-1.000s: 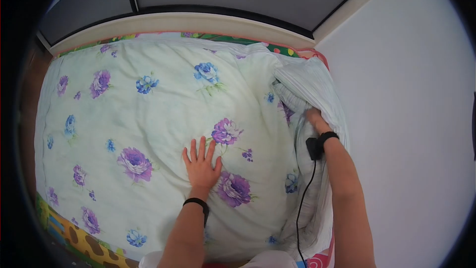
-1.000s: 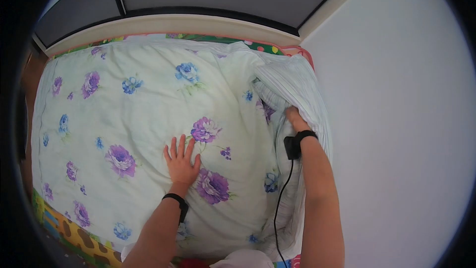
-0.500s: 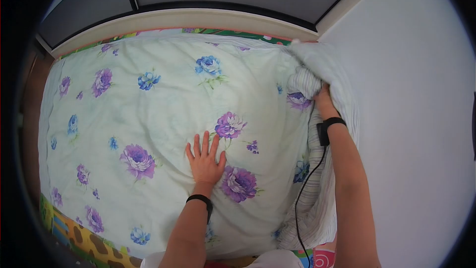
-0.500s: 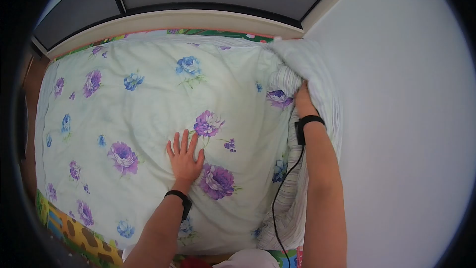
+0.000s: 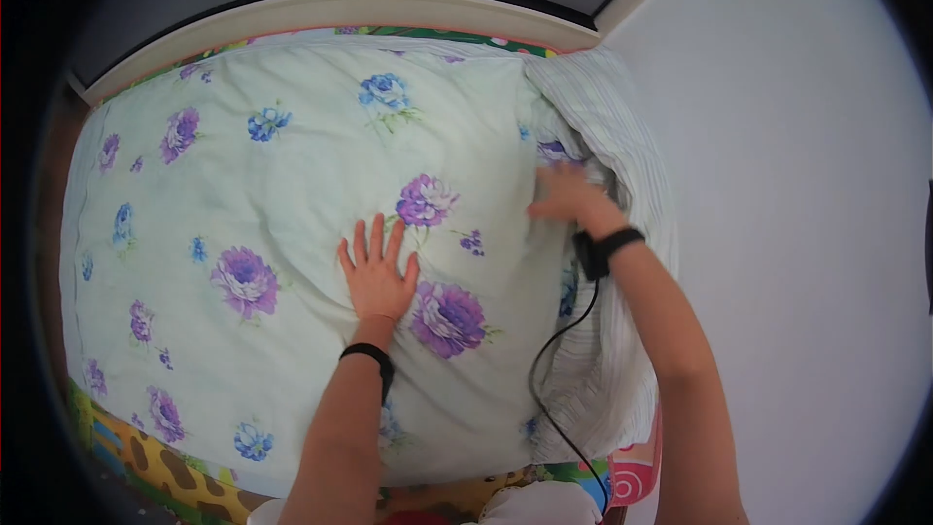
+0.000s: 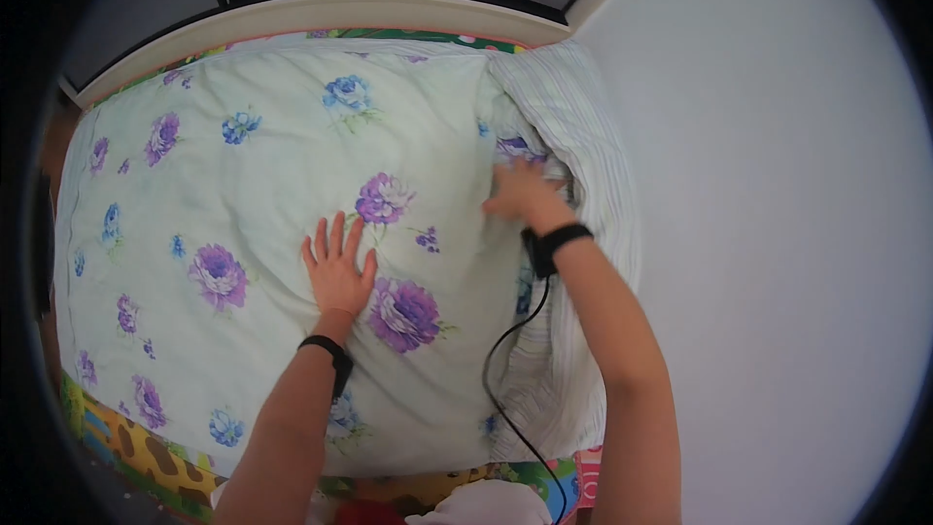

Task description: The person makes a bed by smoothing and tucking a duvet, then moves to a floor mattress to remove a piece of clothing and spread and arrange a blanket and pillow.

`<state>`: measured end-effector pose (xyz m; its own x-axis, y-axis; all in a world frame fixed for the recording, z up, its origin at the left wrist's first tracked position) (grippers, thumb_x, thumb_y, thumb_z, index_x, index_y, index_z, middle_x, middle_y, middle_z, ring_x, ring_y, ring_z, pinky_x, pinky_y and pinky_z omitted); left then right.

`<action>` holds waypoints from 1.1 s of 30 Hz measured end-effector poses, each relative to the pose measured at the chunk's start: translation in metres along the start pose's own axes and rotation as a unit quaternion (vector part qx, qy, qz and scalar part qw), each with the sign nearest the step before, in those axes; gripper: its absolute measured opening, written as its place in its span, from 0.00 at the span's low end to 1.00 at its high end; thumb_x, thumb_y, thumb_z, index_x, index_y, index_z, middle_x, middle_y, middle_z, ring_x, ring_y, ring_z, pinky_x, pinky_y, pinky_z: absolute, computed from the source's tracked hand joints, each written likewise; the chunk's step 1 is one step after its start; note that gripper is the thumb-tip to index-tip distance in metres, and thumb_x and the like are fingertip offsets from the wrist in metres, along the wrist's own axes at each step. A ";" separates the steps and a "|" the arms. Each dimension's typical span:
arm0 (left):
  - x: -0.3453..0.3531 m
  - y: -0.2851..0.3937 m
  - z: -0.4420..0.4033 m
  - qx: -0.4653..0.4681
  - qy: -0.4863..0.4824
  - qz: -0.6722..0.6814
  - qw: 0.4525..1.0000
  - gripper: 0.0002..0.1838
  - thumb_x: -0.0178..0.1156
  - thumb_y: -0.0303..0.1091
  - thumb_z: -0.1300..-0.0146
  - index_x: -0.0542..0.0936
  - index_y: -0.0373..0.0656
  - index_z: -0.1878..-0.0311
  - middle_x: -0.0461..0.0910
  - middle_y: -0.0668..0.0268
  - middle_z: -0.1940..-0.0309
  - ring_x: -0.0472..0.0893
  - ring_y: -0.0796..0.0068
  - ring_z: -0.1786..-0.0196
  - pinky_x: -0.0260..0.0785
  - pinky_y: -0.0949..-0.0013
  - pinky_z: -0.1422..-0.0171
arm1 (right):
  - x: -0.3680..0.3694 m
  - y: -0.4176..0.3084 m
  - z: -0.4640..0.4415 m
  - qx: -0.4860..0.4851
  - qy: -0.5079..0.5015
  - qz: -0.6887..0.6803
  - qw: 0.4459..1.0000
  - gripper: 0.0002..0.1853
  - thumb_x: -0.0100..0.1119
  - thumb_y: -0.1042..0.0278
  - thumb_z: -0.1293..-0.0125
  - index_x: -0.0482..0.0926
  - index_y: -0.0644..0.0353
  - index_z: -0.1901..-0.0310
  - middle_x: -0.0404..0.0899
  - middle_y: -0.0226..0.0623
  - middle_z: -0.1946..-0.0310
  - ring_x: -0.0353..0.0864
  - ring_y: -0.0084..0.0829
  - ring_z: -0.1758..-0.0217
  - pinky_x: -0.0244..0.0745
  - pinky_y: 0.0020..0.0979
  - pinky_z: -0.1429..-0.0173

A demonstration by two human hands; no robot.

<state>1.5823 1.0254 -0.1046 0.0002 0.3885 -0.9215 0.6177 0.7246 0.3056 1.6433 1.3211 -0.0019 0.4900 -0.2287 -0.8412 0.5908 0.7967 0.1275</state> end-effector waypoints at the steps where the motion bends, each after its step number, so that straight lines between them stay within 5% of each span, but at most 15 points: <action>1: -0.002 0.001 0.001 0.000 0.002 -0.006 1.000 0.28 0.53 0.50 0.35 0.71 0.58 0.32 0.63 0.66 0.28 0.57 0.55 0.25 0.41 0.41 0.23 | 0.007 -0.012 0.036 -0.047 -0.023 0.004 0.999 0.46 0.68 0.44 0.48 0.61 0.47 0.28 0.54 0.49 0.26 0.50 0.52 0.22 0.53 0.71 0.32; 2: -0.001 0.001 0.002 0.001 0.002 -0.012 1.000 0.28 0.53 0.50 0.35 0.70 0.58 0.32 0.63 0.66 0.28 0.57 0.55 0.25 0.41 0.42 0.23 | 0.019 -0.020 0.072 -0.093 -0.045 0.006 0.995 0.45 0.68 0.44 0.47 0.61 0.45 0.28 0.54 0.48 0.26 0.48 0.54 0.23 0.51 0.79 0.36; 4: 0.000 0.001 0.004 0.004 0.006 -0.022 1.000 0.28 0.52 0.51 0.35 0.70 0.58 0.31 0.63 0.66 0.28 0.57 0.56 0.25 0.41 0.42 0.23 | 0.053 -0.029 0.154 -0.197 0.102 -0.070 0.973 0.44 0.68 0.44 0.45 0.61 0.45 0.28 0.53 0.48 0.26 0.48 0.54 0.22 0.51 0.75 0.33; 6: 0.002 0.001 0.007 -0.002 -0.017 -0.031 0.999 0.30 0.51 0.52 0.34 0.67 0.61 0.29 0.60 0.66 0.26 0.54 0.57 0.24 0.38 0.42 0.22 | 0.050 -0.035 0.246 -0.200 0.173 -0.110 0.958 0.44 0.70 0.49 0.45 0.60 0.43 0.27 0.51 0.48 0.26 0.46 0.56 0.22 0.49 0.72 0.31; 9: 0.005 0.000 0.007 -0.006 -0.046 -0.042 0.998 0.33 0.50 0.54 0.34 0.62 0.63 0.26 0.56 0.67 0.24 0.49 0.57 0.22 0.37 0.42 0.22 | 0.069 -0.008 0.345 -0.113 0.255 -0.174 0.944 0.49 0.75 0.55 0.51 0.59 0.43 0.27 0.49 0.50 0.26 0.46 0.58 0.23 0.47 0.69 0.29; 12: -0.017 0.005 0.001 -0.044 -0.193 -0.005 0.980 0.33 0.52 0.56 0.36 0.66 0.60 0.28 0.56 0.66 0.24 0.50 0.57 0.22 0.43 0.40 0.23 | 0.136 0.014 0.403 -0.062 0.201 -0.182 0.961 0.51 0.77 0.57 0.54 0.60 0.40 0.27 0.47 0.53 0.25 0.45 0.58 0.22 0.45 0.68 0.29; 14: -0.041 0.021 -0.012 -0.040 -0.337 0.018 0.941 0.32 0.55 0.58 0.38 0.73 0.56 0.33 0.65 0.64 0.28 0.61 0.55 0.26 0.55 0.39 0.29 | 0.186 0.022 0.428 -0.065 0.194 -0.104 0.973 0.53 0.79 0.58 0.59 0.60 0.37 0.27 0.47 0.54 0.25 0.45 0.58 0.22 0.44 0.68 0.28; 16: 0.034 0.010 -0.023 0.032 -0.373 0.184 0.909 0.33 0.53 0.63 0.38 0.78 0.49 0.39 0.75 0.60 0.38 0.73 0.55 0.35 0.64 0.42 0.35 | 0.221 0.035 0.425 -0.054 0.221 -0.058 0.972 0.55 0.79 0.60 0.63 0.61 0.35 0.28 0.47 0.54 0.26 0.46 0.56 0.22 0.43 0.68 0.28; 20: -0.002 0.118 0.055 -0.123 -0.478 0.521 0.696 0.46 0.44 0.76 0.38 0.73 0.42 0.35 0.78 0.55 0.44 0.76 0.53 0.41 0.63 0.45 0.36 | 0.233 0.052 0.414 -0.049 0.273 -0.080 0.957 0.53 0.77 0.69 0.66 0.65 0.39 0.32 0.57 0.53 0.30 0.56 0.52 0.26 0.52 0.61 0.29; 23: -0.014 0.188 0.098 -0.167 -0.575 0.533 0.598 0.53 0.39 0.82 0.42 0.61 0.46 0.27 0.68 0.53 0.33 0.67 0.53 0.32 0.56 0.44 0.29 | 0.237 0.076 0.408 -0.065 0.333 -0.219 0.915 0.45 0.75 0.71 0.61 0.68 0.51 0.36 0.67 0.53 0.37 0.69 0.47 0.34 0.64 0.48 0.34; 28: -0.024 0.254 0.083 -0.109 -0.479 0.789 0.369 0.60 0.35 0.87 0.49 0.54 0.48 0.23 0.57 0.55 0.25 0.59 0.55 0.25 0.49 0.47 0.23 | 0.123 0.090 0.493 0.045 0.448 -0.590 0.670 0.30 0.68 0.75 0.49 0.71 0.65 0.42 0.74 0.47 0.41 0.78 0.46 0.42 0.71 0.36 0.39; 29: -0.039 0.262 0.060 -0.087 -0.428 0.843 0.315 0.61 0.35 0.88 0.50 0.54 0.49 0.23 0.58 0.56 0.25 0.59 0.56 0.25 0.49 0.48 0.23 | 0.119 0.092 0.502 0.034 0.393 -0.555 0.732 0.31 0.67 0.74 0.47 0.70 0.64 0.39 0.72 0.48 0.38 0.75 0.47 0.38 0.68 0.35 0.36; 31: -0.046 0.265 0.015 -0.136 -0.473 0.829 0.265 0.60 0.36 0.88 0.49 0.54 0.50 0.23 0.58 0.58 0.25 0.59 0.58 0.24 0.47 0.51 0.22 | 0.120 0.101 0.514 0.012 0.275 -0.470 0.839 0.33 0.65 0.72 0.43 0.67 0.62 0.35 0.67 0.49 0.32 0.69 0.48 0.31 0.63 0.35 0.29; 32: -0.046 0.265 -0.006 -0.140 -0.473 0.821 0.287 0.59 0.37 0.86 0.48 0.53 0.50 0.23 0.59 0.59 0.25 0.59 0.58 0.24 0.47 0.52 0.21 | 0.113 0.091 0.509 -0.035 0.248 -0.265 0.931 0.38 0.65 0.67 0.42 0.60 0.55 0.30 0.59 0.48 0.28 0.65 0.47 0.28 0.59 0.37 0.26; 33: -0.044 0.265 -0.025 -0.144 -0.473 0.812 0.309 0.57 0.39 0.85 0.46 0.53 0.51 0.23 0.59 0.60 0.25 0.59 0.58 0.24 0.47 0.53 0.21 | 0.111 0.093 0.508 -0.034 0.249 -0.261 0.932 0.38 0.65 0.67 0.42 0.60 0.55 0.30 0.59 0.48 0.28 0.65 0.47 0.28 0.59 0.37 0.26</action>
Point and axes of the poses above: each hand's wrist, its own z-axis away from the middle knuckle, its own x-axis out of the palm, y = z × x, the point moved 3 cm from there along -z, towards the middle knuckle
